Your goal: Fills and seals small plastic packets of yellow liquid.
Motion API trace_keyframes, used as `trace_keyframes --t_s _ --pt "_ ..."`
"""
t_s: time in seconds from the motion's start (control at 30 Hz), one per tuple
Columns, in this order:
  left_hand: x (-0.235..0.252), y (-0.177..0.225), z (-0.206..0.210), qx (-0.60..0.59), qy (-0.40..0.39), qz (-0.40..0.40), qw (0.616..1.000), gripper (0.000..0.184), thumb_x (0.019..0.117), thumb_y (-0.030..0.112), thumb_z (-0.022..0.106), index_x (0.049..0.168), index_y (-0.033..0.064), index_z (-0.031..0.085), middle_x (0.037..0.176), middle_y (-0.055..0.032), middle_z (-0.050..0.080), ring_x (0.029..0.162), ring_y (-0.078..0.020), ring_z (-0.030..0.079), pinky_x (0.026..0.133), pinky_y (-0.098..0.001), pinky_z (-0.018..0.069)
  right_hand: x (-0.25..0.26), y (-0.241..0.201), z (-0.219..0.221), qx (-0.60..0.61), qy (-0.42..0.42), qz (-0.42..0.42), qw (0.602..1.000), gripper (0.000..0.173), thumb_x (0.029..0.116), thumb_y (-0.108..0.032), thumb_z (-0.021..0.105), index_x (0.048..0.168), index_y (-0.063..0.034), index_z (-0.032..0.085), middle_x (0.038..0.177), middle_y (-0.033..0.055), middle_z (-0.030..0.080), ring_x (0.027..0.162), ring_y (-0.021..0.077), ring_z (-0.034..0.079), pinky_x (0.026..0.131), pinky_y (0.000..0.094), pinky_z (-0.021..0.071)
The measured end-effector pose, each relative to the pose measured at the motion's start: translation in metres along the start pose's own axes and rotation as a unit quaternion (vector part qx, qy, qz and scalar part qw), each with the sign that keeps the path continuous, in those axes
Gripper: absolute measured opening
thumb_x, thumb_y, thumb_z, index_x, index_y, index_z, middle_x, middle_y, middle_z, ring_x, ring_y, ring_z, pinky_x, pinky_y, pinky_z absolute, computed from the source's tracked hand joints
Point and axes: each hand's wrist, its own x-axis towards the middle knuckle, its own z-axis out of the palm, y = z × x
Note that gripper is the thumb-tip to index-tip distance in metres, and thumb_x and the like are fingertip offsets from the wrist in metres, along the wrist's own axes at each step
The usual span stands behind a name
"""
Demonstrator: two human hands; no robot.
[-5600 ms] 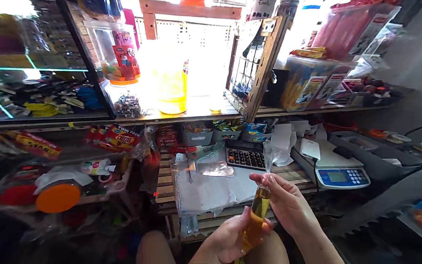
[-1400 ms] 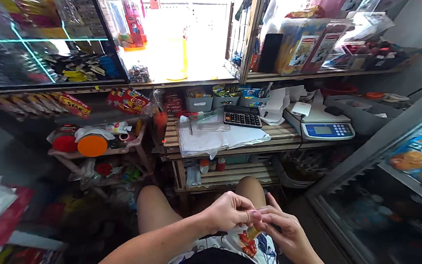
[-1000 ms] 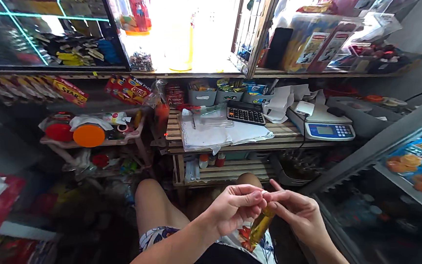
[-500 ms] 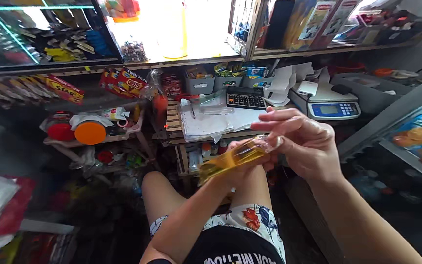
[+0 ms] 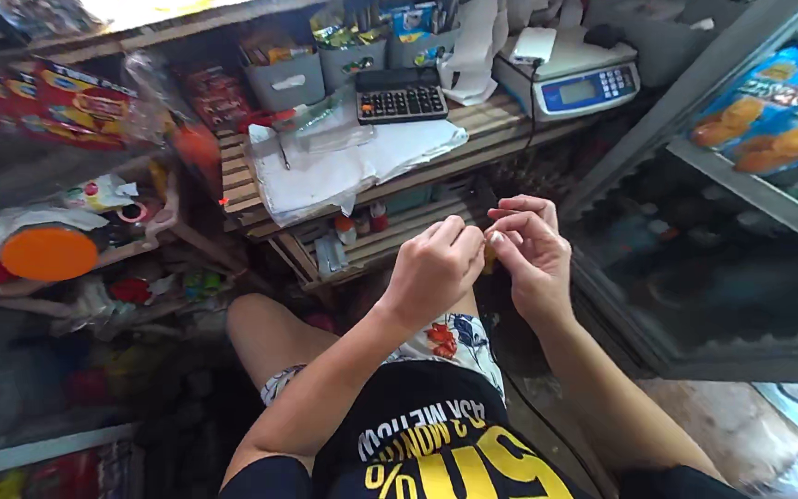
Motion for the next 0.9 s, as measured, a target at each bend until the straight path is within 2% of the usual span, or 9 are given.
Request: trace_keyframes --t_s 0.13,0.23,0.33,0.43,0.5,0.57,0.67,0.77,0.9 --pt "-0.009 -0.016 0.027 -0.206 -0.097 -0.171 0.959 0.009 0.0938 0.007 0.067 0.086 0.0020 0.070 0.084 -0.0059 0.063 0.073 -0.0113 0.062 0.066 -0.0259 0.0546 -0.018 0.042 -0.006 -0.058 0.017 -0.032 0.998 0.011 0.0954 -0.014 0.065 0.104 -0.0138 0.071 0.138 0.0030 0.054 0.131 0.0163 0.053 0.105 0.0343 0.0528" --pt "-0.025 -0.023 0.031 -0.356 -0.149 -0.309 0.869 0.017 0.1002 0.012 0.058 0.091 0.0038 0.069 0.090 -0.0042 0.066 0.078 -0.0101 0.062 0.070 -0.0274 0.0525 -0.031 0.054 -0.008 -0.088 -0.005 -0.029 0.996 0.010 0.0938 -0.017 0.067 0.099 -0.0111 0.072 0.142 0.0078 0.052 0.135 0.0187 0.050 0.110 0.0363 0.0490" --pt "-0.038 -0.020 0.031 -0.454 -0.159 -0.405 0.778 0.020 0.1023 0.013 0.052 0.092 0.0056 0.068 0.081 -0.0012 0.064 0.073 -0.0075 0.058 0.069 -0.0231 0.0480 -0.045 0.057 -0.009 -0.120 -0.011 -0.062 0.991 0.006 0.0920 -0.014 0.071 0.096 -0.0106 0.073 0.139 0.0091 0.054 0.136 0.0196 0.049 0.113 0.0375 0.0454" --pt "-0.049 -0.014 0.035 -0.489 -0.160 -0.451 0.729 0.021 0.1021 0.012 0.051 0.089 0.0075 0.067 0.078 0.0008 0.061 0.070 -0.0051 0.056 0.067 -0.0196 0.0475 -0.060 0.062 -0.013 -0.167 0.002 -0.122 0.978 0.003 0.0912 -0.015 0.075 0.094 -0.0142 0.075 0.133 0.0076 0.060 0.139 0.0229 0.047 0.122 0.0535 0.0295" --pt "-0.055 -0.011 0.038 -0.472 -0.166 -0.446 0.742 0.020 0.1024 0.012 0.053 0.088 0.0065 0.066 0.077 0.0000 0.060 0.070 -0.0057 0.055 0.066 -0.0207 0.0458 -0.067 0.062 -0.014 -0.198 -0.002 -0.129 0.972 0.004 0.0918 -0.017 0.074 0.092 -0.0129 0.073 0.131 0.0095 0.061 0.139 0.0254 0.047 0.124 0.0593 0.0231" --pt "-0.061 -0.008 0.042 -0.436 -0.165 -0.413 0.783 0.018 0.1022 0.013 0.056 0.090 0.0052 0.066 0.077 -0.0017 0.060 0.068 -0.0072 0.055 0.064 -0.0223 0.0457 -0.072 0.058 -0.013 -0.207 -0.027 -0.082 0.974 0.009 0.0951 -0.019 0.067 0.092 -0.0115 0.069 0.134 0.0112 0.058 0.142 0.0265 0.043 0.124 0.0554 0.0225" --pt "-0.065 -0.007 0.044 -0.369 -0.135 -0.300 0.869 0.010 0.0952 0.011 0.069 0.098 0.0012 0.067 0.093 -0.0063 0.064 0.076 -0.0093 0.063 0.067 -0.0239 0.0562 -0.073 0.050 -0.010 -0.156 -0.026 0.031 0.987 0.014 0.0951 -0.021 0.058 0.091 -0.0129 0.069 0.142 0.0086 0.051 0.139 0.0230 0.040 0.115 0.0415 0.0365" --pt "-0.069 -0.007 0.045 -0.301 -0.076 -0.222 0.924 0.009 0.0901 0.006 0.074 0.096 -0.0008 0.070 0.094 -0.0076 0.066 0.082 -0.0107 0.067 0.074 -0.0249 0.0600 -0.072 0.043 -0.008 -0.156 0.006 0.063 0.986 0.013 0.0941 -0.025 0.063 0.089 -0.0147 0.070 0.142 0.0071 0.052 0.136 0.0221 0.043 0.111 0.0412 0.0391" --pt "-0.074 -0.007 0.048 -0.233 -0.057 -0.208 0.948 0.010 0.0879 0.006 0.076 0.096 0.0011 0.073 0.093 -0.0062 0.068 0.084 -0.0105 0.067 0.076 -0.0248 0.0595 -0.074 0.044 -0.007 -0.182 0.032 0.058 0.981 0.011 0.0885 -0.026 0.073 0.085 -0.0160 0.074 0.138 0.0073 0.056 0.136 0.0237 0.044 0.113 0.0429 0.0377"
